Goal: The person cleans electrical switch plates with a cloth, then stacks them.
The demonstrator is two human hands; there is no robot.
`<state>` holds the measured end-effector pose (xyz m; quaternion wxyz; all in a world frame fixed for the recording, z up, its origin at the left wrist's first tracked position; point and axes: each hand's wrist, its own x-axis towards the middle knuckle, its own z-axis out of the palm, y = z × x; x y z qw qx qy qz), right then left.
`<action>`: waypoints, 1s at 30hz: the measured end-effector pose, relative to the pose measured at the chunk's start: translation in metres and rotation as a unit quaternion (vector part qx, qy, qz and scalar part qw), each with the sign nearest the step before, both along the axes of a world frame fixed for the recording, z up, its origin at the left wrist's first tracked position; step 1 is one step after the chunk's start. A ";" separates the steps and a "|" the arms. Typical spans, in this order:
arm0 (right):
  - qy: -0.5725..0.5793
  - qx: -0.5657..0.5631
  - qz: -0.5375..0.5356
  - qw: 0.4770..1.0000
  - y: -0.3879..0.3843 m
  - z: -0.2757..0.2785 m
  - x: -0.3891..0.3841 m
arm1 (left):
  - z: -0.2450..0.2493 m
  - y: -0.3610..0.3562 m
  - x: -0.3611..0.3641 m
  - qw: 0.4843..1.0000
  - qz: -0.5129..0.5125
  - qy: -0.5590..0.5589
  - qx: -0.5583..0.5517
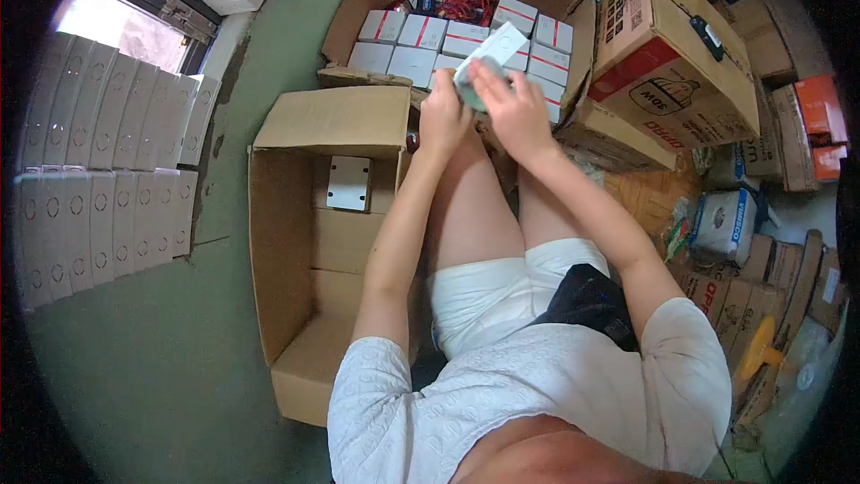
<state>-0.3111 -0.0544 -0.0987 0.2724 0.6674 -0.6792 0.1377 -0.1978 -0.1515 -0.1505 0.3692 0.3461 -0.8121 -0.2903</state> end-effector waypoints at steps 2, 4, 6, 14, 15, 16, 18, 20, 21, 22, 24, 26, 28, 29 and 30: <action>-0.001 -0.019 -0.027 0.999 -0.007 0.003 -0.009 | 0.005 0.006 -0.002 0.999 -0.026 0.035 0.011; -0.077 0.008 -0.135 0.988 -0.011 0.008 -0.015 | 0.011 0.012 -0.003 1.000 -0.008 0.012 0.024; -0.009 -0.020 -0.130 0.991 -0.011 -0.005 -0.012 | 0.007 0.010 -0.003 1.000 -0.010 0.019 0.020; -0.121 -0.020 -0.119 0.985 -0.007 0.007 -0.022 | 0.016 0.017 0.002 0.999 -0.010 0.024 0.045; -0.124 -0.002 -0.124 0.985 -0.007 0.006 -0.027 | 0.015 0.020 0.001 0.999 -0.004 0.014 0.034; -0.126 0.014 -0.128 0.984 -0.009 0.005 -0.034 | 0.016 0.021 -0.001 1.000 0.002 0.006 0.021; -0.098 0.017 -0.088 0.991 -0.006 -0.007 -0.023 | 0.011 0.018 -0.001 1.000 -0.003 0.014 0.009; -0.058 0.021 0.012 0.998 0.005 -0.019 -0.004 | 0.004 0.013 0.001 1.000 -0.006 0.021 -0.003; -0.052 0.023 0.036 0.998 0.009 -0.009 0.004 | 0.004 0.011 0.002 1.000 -0.007 0.028 -0.003; -0.047 0.026 0.059 0.997 0.010 -0.001 0.009 | 0.003 0.010 0.004 0.999 -0.008 0.033 -0.003; -0.039 0.027 0.020 0.999 0.001 -0.009 -0.009 | 0.009 0.013 0.004 0.999 -0.009 0.040 -0.003; -0.043 0.020 -0.072 0.996 -0.007 -0.004 -0.029 | 0.012 0.017 0.004 0.999 -0.011 0.048 -0.001; -0.076 0.042 -0.118 0.989 -0.010 0.009 -0.030 | 0.015 0.019 0.000 1.000 -0.006 0.020 0.017; -0.052 0.040 -0.105 0.992 -0.010 0.002 -0.027 | 0.017 0.021 -0.001 0.998 -0.007 0.017 0.054; -0.029 0.037 -0.092 0.995 -0.010 -0.012 -0.016 | 0.018 0.020 -0.004 0.998 -0.010 0.018 0.053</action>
